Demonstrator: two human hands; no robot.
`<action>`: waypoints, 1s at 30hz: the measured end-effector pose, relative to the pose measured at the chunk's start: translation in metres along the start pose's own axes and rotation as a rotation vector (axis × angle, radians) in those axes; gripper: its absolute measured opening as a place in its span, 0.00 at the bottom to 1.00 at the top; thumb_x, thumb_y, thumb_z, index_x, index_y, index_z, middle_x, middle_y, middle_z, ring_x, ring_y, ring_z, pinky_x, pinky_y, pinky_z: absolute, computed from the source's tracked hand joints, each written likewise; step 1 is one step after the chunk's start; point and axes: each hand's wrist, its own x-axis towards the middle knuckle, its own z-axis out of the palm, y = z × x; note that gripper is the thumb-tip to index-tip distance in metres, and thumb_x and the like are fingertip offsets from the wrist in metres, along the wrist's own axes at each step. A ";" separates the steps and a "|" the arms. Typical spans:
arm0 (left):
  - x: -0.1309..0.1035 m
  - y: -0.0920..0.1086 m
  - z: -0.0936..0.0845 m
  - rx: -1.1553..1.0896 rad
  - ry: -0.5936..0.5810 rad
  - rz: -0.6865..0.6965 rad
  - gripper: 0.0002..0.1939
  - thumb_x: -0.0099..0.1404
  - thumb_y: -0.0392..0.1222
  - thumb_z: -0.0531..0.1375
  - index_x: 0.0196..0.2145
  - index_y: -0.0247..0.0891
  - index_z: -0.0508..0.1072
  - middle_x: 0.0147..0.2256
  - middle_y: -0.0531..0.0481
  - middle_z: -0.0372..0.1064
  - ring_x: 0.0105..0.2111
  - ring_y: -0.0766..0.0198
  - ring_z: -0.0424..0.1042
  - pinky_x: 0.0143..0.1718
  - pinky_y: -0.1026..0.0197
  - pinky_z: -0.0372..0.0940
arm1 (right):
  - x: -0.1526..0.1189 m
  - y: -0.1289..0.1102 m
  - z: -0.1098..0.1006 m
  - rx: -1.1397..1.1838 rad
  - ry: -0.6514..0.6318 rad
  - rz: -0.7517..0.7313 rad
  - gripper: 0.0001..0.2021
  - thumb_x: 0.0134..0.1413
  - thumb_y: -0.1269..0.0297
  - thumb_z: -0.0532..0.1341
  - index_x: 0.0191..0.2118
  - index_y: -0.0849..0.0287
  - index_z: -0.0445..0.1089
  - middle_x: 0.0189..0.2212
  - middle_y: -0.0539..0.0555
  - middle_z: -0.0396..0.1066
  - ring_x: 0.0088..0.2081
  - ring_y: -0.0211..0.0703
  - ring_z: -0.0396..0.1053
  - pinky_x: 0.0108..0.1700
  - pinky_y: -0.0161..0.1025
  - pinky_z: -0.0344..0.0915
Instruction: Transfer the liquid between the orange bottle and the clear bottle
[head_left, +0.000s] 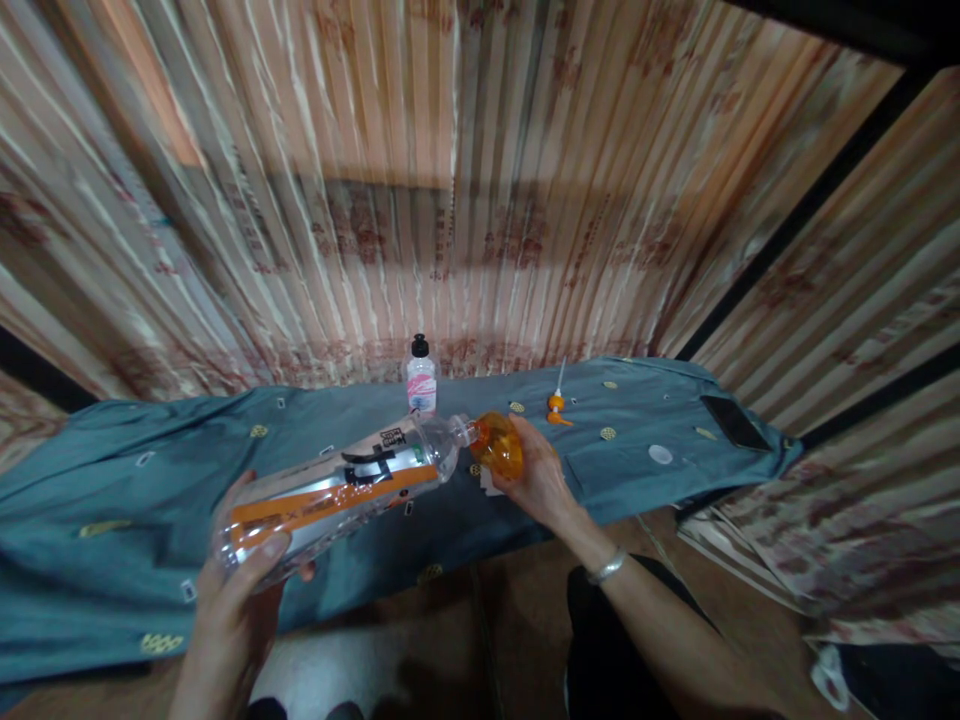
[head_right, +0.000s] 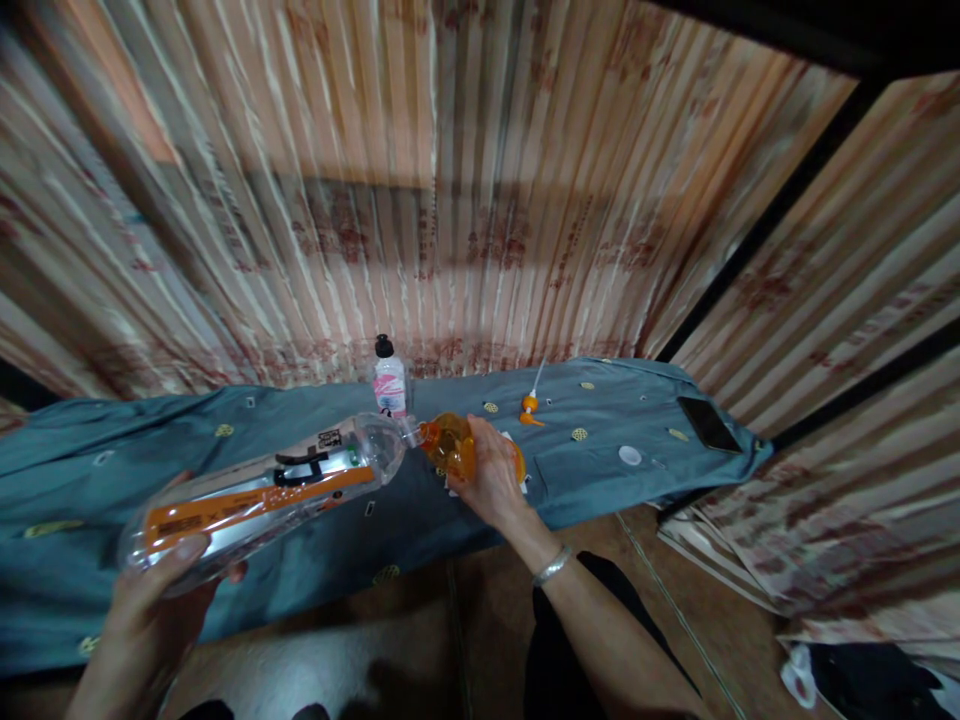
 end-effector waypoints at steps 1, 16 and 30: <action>0.000 0.000 0.000 0.010 0.004 -0.003 0.41 0.43 0.46 0.81 0.57 0.47 0.81 0.42 0.54 0.79 0.24 0.64 0.74 0.16 0.65 0.69 | 0.000 0.000 0.000 0.004 -0.001 0.002 0.47 0.45 0.68 0.74 0.72 0.58 0.63 0.65 0.66 0.74 0.67 0.65 0.73 0.70 0.64 0.70; 0.000 0.001 0.000 0.031 -0.011 -0.031 0.36 0.43 0.45 0.80 0.52 0.45 0.82 0.40 0.51 0.80 0.24 0.63 0.73 0.18 0.65 0.70 | 0.001 -0.001 -0.002 0.040 0.004 0.028 0.45 0.45 0.68 0.74 0.71 0.56 0.64 0.64 0.66 0.75 0.65 0.64 0.74 0.69 0.64 0.71; 0.003 -0.001 -0.001 0.015 -0.023 -0.005 0.39 0.43 0.45 0.81 0.56 0.48 0.81 0.42 0.54 0.79 0.22 0.66 0.72 0.16 0.65 0.71 | 0.003 -0.001 -0.004 0.025 -0.011 0.000 0.44 0.45 0.67 0.74 0.70 0.57 0.63 0.63 0.66 0.76 0.65 0.65 0.75 0.68 0.65 0.72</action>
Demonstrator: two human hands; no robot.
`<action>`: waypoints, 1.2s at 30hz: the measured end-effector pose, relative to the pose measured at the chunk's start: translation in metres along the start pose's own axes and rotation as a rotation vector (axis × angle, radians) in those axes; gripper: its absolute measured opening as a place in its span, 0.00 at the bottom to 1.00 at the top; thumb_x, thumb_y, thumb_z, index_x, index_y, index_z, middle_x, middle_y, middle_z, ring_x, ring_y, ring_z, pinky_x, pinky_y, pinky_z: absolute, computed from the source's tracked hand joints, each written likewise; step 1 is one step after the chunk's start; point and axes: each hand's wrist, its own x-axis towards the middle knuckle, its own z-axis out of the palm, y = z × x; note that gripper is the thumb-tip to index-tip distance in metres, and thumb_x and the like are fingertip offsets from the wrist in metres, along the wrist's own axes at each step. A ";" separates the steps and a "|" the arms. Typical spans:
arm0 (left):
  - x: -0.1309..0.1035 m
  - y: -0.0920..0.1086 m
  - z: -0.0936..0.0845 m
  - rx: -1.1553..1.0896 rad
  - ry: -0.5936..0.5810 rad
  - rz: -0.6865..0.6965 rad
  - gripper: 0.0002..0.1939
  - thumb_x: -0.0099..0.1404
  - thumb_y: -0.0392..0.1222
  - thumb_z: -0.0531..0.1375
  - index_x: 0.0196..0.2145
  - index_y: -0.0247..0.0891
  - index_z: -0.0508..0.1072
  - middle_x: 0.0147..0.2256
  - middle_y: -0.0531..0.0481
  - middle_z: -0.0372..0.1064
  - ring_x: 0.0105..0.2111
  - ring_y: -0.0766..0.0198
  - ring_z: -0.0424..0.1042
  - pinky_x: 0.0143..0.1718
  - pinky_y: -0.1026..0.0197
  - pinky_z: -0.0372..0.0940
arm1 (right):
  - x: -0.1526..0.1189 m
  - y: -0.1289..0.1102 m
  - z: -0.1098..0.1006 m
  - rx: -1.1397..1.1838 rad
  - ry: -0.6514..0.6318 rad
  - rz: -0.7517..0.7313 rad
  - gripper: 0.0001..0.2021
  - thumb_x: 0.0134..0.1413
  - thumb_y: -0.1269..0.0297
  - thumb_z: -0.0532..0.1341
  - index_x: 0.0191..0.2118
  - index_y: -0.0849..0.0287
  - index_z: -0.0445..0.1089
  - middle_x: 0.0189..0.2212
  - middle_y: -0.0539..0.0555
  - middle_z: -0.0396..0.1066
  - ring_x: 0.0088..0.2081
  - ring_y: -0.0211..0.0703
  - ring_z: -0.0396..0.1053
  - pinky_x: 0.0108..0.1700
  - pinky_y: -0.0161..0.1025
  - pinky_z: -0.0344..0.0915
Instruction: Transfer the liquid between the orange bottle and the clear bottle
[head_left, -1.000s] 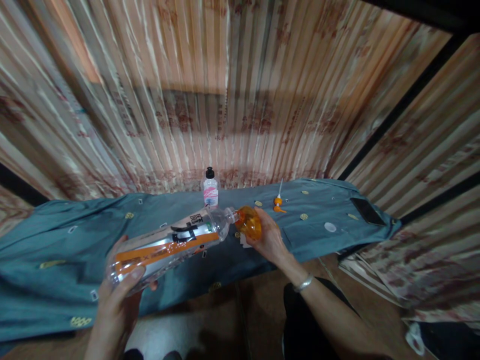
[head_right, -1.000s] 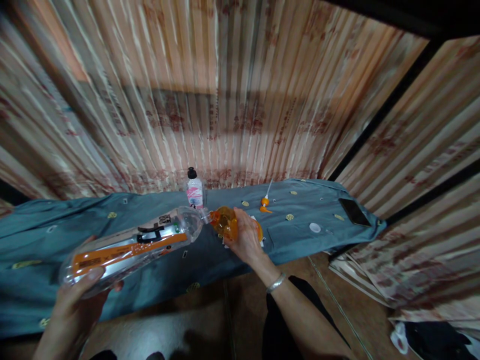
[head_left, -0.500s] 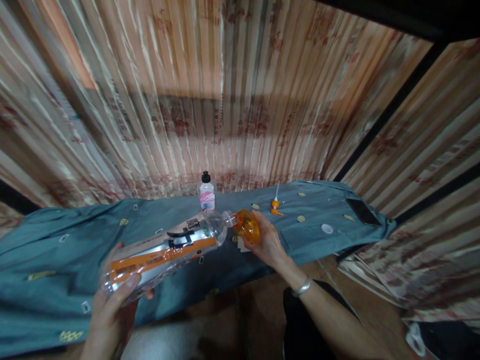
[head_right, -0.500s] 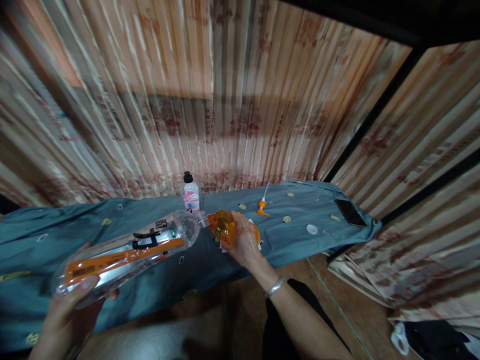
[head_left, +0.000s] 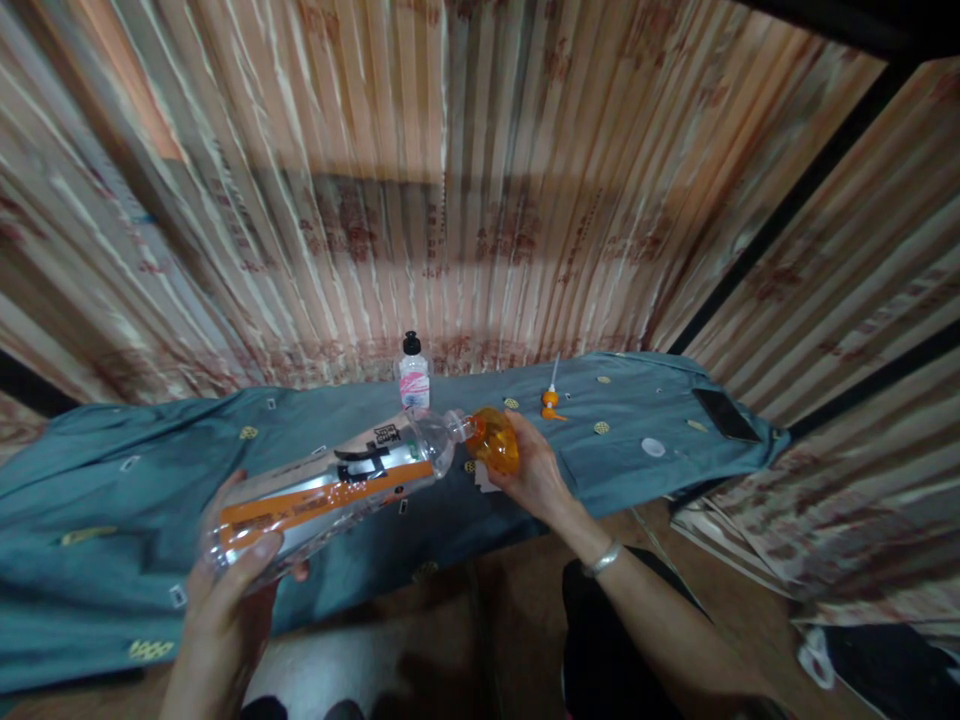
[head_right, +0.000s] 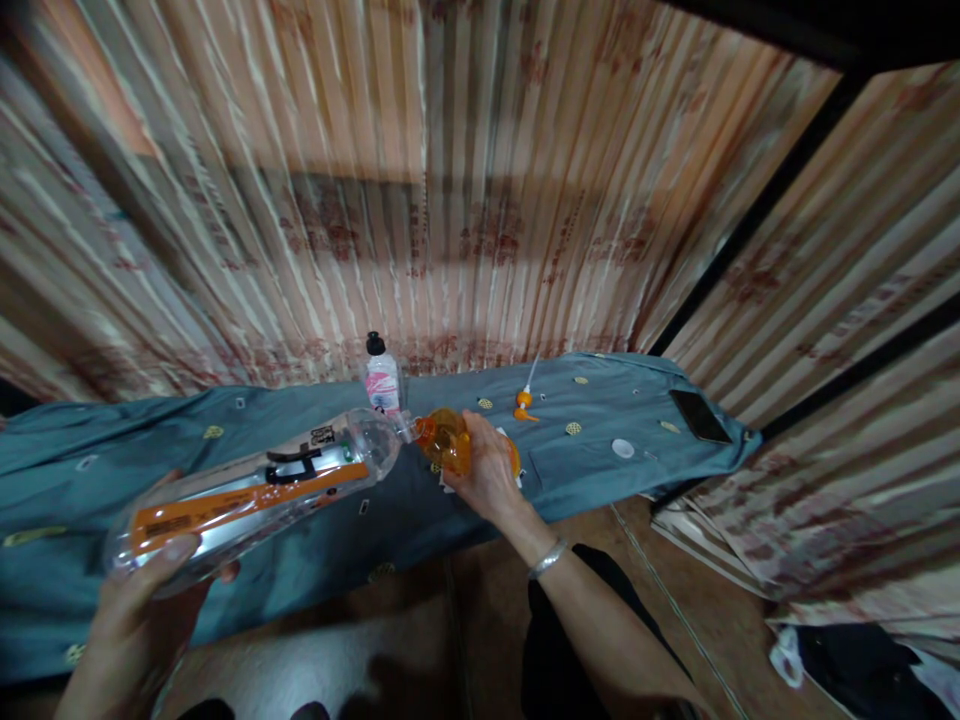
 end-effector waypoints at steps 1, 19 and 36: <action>0.000 0.000 0.000 0.002 0.000 0.003 0.39 0.43 0.45 0.81 0.56 0.48 0.81 0.43 0.54 0.78 0.22 0.66 0.72 0.16 0.65 0.70 | 0.000 0.000 0.000 0.000 -0.001 -0.001 0.44 0.45 0.67 0.74 0.70 0.56 0.62 0.63 0.65 0.75 0.65 0.64 0.74 0.68 0.65 0.72; -0.001 0.002 0.000 -0.004 -0.008 0.016 0.43 0.43 0.44 0.82 0.58 0.48 0.80 0.45 0.52 0.79 0.22 0.65 0.75 0.17 0.64 0.71 | 0.001 -0.007 -0.003 -0.027 -0.016 0.021 0.45 0.44 0.69 0.74 0.71 0.57 0.63 0.64 0.66 0.75 0.66 0.64 0.73 0.69 0.63 0.70; -0.002 0.006 0.003 0.008 -0.010 0.013 0.44 0.42 0.45 0.82 0.59 0.48 0.79 0.45 0.52 0.79 0.20 0.64 0.73 0.16 0.62 0.70 | 0.000 -0.004 -0.002 -0.037 -0.009 0.006 0.45 0.45 0.67 0.74 0.71 0.56 0.63 0.64 0.65 0.75 0.65 0.64 0.74 0.69 0.63 0.71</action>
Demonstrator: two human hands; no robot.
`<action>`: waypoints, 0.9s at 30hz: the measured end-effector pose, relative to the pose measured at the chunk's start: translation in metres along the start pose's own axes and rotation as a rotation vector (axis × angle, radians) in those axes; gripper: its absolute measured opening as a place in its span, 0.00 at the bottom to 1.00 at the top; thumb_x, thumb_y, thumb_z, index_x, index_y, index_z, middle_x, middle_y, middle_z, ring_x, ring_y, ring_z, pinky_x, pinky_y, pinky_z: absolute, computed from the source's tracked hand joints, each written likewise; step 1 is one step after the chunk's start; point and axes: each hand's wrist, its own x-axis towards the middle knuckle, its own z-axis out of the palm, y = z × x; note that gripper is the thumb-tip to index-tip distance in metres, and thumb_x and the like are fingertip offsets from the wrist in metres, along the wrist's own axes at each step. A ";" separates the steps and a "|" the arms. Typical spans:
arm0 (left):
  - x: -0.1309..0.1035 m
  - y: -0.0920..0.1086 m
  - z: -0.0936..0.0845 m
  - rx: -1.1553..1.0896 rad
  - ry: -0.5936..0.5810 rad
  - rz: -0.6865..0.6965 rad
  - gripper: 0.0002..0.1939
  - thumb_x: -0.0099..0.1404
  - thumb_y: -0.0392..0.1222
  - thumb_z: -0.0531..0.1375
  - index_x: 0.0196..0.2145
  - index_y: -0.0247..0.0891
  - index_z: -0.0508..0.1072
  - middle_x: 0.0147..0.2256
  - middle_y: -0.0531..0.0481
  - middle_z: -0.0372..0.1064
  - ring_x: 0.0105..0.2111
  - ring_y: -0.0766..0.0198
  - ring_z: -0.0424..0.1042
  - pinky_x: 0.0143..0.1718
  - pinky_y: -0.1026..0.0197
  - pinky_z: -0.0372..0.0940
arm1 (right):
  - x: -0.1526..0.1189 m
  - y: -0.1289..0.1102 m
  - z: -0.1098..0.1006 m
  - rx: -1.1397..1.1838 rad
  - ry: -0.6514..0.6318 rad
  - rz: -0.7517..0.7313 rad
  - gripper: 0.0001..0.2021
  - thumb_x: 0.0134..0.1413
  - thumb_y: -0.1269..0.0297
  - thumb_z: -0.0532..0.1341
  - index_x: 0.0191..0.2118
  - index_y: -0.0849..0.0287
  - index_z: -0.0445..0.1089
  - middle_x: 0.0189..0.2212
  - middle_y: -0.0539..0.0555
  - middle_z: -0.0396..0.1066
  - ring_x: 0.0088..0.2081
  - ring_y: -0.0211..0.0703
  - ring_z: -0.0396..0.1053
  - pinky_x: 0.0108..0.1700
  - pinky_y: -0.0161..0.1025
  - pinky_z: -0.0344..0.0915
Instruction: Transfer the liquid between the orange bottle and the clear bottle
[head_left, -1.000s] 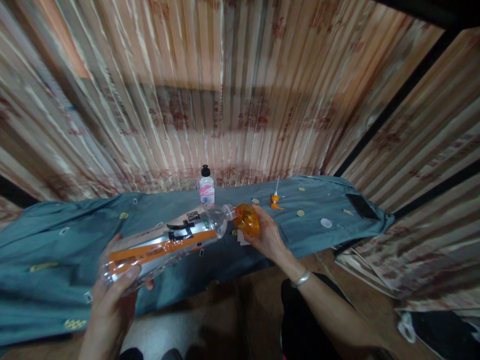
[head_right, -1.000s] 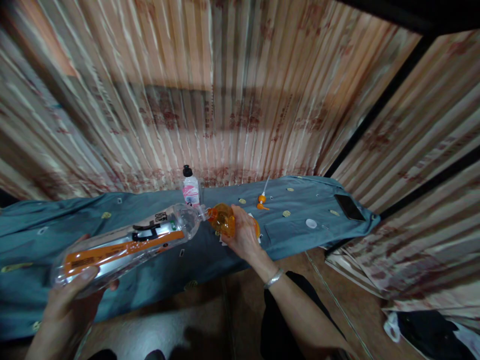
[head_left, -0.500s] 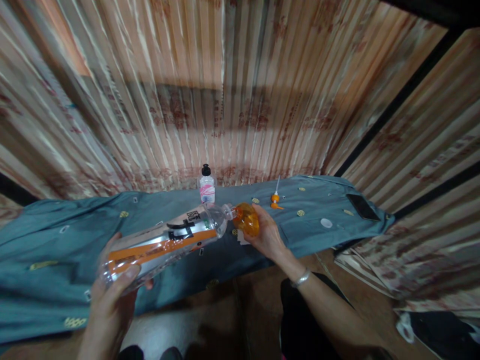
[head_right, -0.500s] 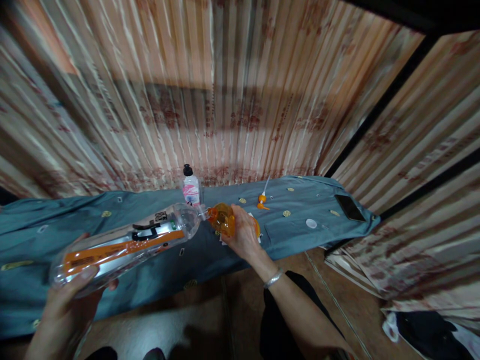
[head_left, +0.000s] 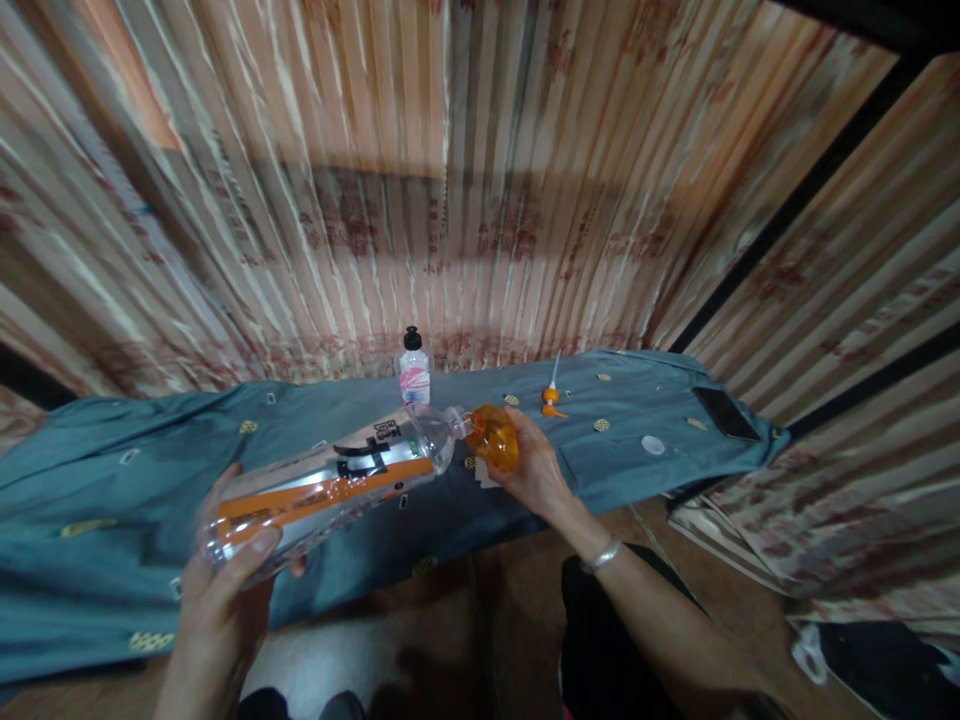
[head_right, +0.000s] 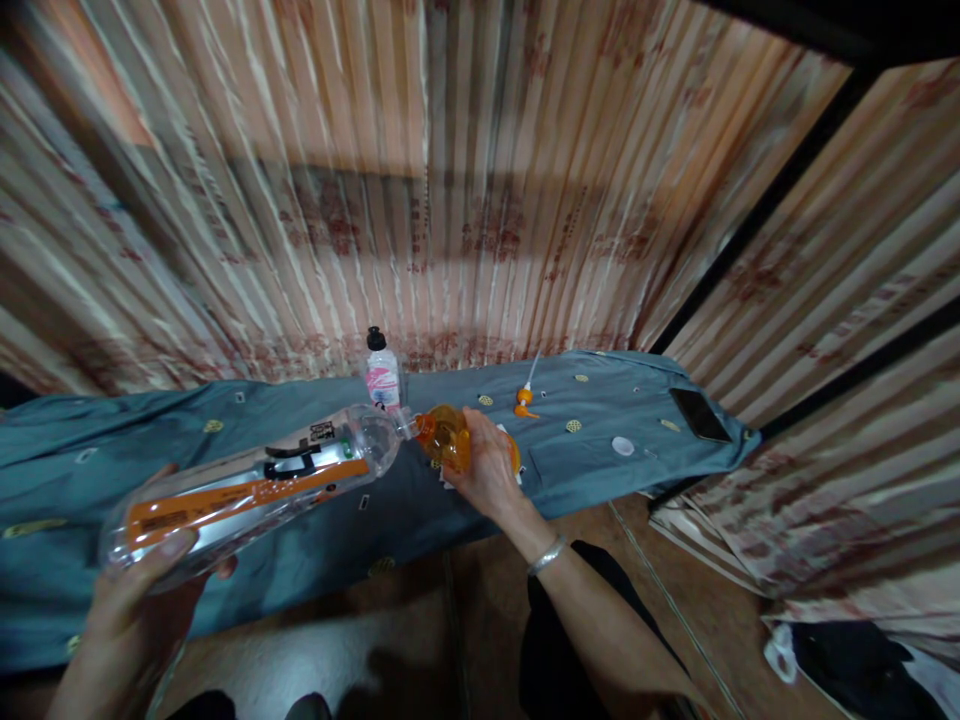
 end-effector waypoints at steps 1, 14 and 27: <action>0.000 0.000 0.000 -0.001 0.000 0.002 0.44 0.42 0.45 0.81 0.59 0.48 0.79 0.45 0.51 0.79 0.21 0.64 0.74 0.16 0.62 0.70 | 0.000 0.000 0.000 -0.002 0.004 0.002 0.45 0.45 0.67 0.74 0.71 0.56 0.63 0.65 0.65 0.75 0.66 0.64 0.74 0.69 0.63 0.71; 0.000 -0.001 0.000 0.007 0.005 0.012 0.44 0.42 0.45 0.82 0.59 0.48 0.80 0.44 0.53 0.78 0.22 0.64 0.74 0.16 0.64 0.69 | 0.000 -0.002 0.000 0.002 -0.007 0.013 0.45 0.45 0.68 0.74 0.71 0.56 0.63 0.65 0.65 0.75 0.66 0.63 0.74 0.70 0.62 0.70; 0.001 0.000 -0.002 -0.004 0.011 0.006 0.44 0.42 0.45 0.82 0.59 0.49 0.81 0.46 0.53 0.79 0.24 0.65 0.74 0.16 0.65 0.69 | 0.001 -0.002 -0.001 0.017 -0.003 0.024 0.44 0.44 0.68 0.74 0.69 0.57 0.65 0.64 0.65 0.75 0.66 0.63 0.74 0.70 0.63 0.71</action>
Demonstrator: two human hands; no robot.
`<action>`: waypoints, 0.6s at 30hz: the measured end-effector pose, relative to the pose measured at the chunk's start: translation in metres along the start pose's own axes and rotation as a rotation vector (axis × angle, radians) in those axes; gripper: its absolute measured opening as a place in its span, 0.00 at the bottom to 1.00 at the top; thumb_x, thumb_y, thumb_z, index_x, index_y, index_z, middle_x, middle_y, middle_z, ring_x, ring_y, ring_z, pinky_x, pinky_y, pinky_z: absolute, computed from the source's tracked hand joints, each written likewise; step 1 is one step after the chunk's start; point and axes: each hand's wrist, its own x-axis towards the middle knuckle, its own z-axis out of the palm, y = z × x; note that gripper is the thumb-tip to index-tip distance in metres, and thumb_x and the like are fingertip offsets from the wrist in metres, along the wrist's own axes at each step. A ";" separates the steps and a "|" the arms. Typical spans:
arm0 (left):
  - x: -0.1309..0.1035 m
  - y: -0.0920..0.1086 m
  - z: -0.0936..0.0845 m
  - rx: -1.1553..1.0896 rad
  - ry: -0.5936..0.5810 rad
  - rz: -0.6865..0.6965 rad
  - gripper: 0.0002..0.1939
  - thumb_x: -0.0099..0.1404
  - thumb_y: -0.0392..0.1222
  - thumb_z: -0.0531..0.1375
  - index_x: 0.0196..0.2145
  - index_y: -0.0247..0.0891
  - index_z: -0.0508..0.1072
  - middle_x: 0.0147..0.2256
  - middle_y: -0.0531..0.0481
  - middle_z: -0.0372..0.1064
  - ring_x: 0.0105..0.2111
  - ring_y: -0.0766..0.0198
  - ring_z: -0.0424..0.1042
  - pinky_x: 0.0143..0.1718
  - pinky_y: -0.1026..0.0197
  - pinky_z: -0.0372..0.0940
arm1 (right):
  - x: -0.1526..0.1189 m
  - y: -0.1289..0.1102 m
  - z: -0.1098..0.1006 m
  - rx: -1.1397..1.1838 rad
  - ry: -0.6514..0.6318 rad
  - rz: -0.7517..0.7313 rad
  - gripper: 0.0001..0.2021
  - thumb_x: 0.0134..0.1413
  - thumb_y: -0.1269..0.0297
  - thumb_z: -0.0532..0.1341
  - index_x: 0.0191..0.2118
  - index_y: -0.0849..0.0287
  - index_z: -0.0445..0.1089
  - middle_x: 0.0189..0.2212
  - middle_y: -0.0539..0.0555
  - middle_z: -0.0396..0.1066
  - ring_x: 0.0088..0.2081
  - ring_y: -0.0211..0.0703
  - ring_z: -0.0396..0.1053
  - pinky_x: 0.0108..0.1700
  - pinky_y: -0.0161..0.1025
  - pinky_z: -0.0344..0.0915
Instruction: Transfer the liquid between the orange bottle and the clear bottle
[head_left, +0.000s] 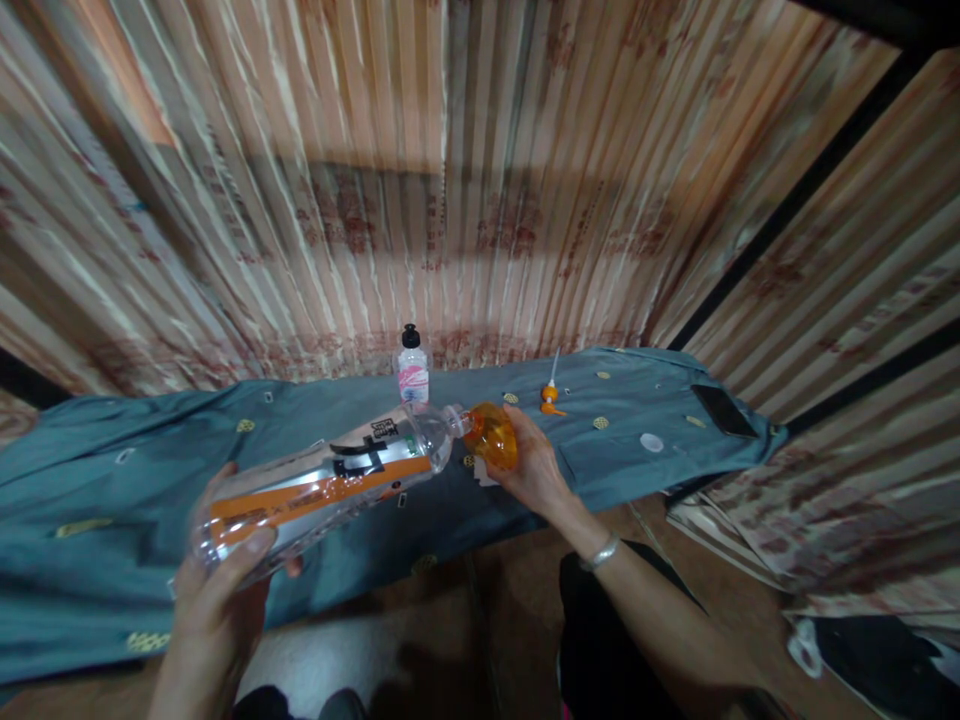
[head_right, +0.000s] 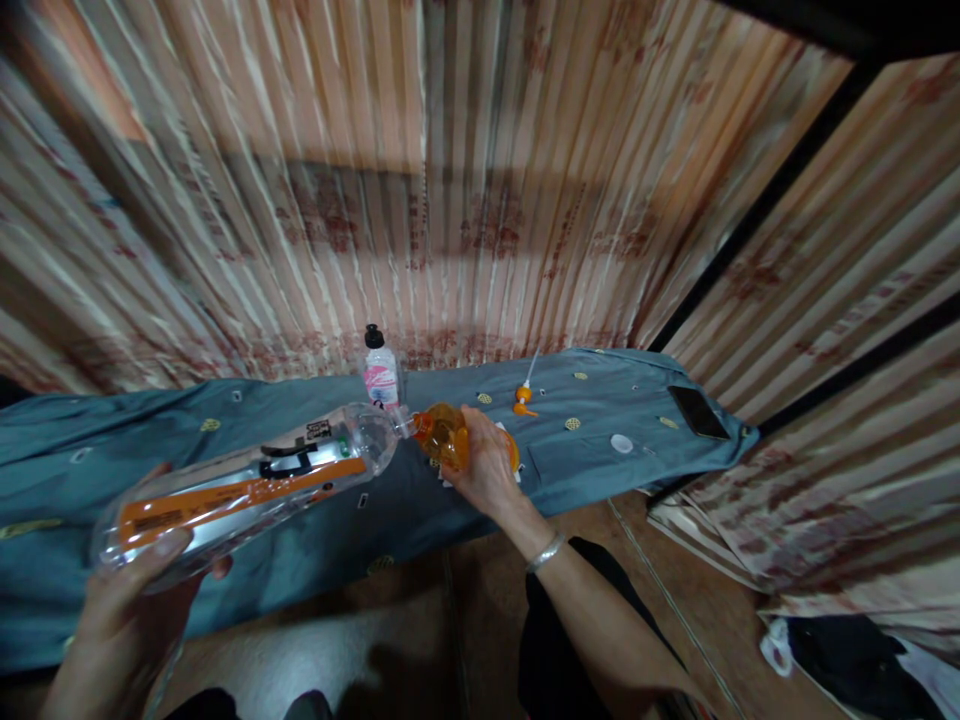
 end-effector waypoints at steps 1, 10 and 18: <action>-0.001 0.000 0.001 -0.002 0.003 0.003 0.43 0.42 0.45 0.82 0.58 0.49 0.81 0.45 0.53 0.79 0.24 0.64 0.74 0.16 0.65 0.69 | 0.000 0.000 0.000 0.003 -0.003 -0.001 0.44 0.44 0.68 0.74 0.69 0.57 0.65 0.64 0.65 0.75 0.66 0.63 0.74 0.70 0.62 0.71; -0.001 0.000 0.001 -0.011 -0.015 0.016 0.43 0.42 0.46 0.83 0.57 0.49 0.82 0.44 0.54 0.79 0.22 0.65 0.74 0.16 0.65 0.70 | 0.000 -0.001 0.000 -0.025 -0.007 -0.006 0.45 0.44 0.68 0.74 0.70 0.60 0.64 0.65 0.68 0.74 0.67 0.66 0.72 0.70 0.64 0.70; -0.002 0.001 0.003 -0.022 0.003 0.003 0.45 0.40 0.47 0.83 0.58 0.50 0.82 0.44 0.54 0.80 0.23 0.65 0.75 0.16 0.65 0.70 | 0.000 -0.001 0.001 -0.019 -0.007 -0.008 0.45 0.44 0.68 0.74 0.70 0.59 0.63 0.65 0.67 0.75 0.67 0.65 0.73 0.69 0.65 0.70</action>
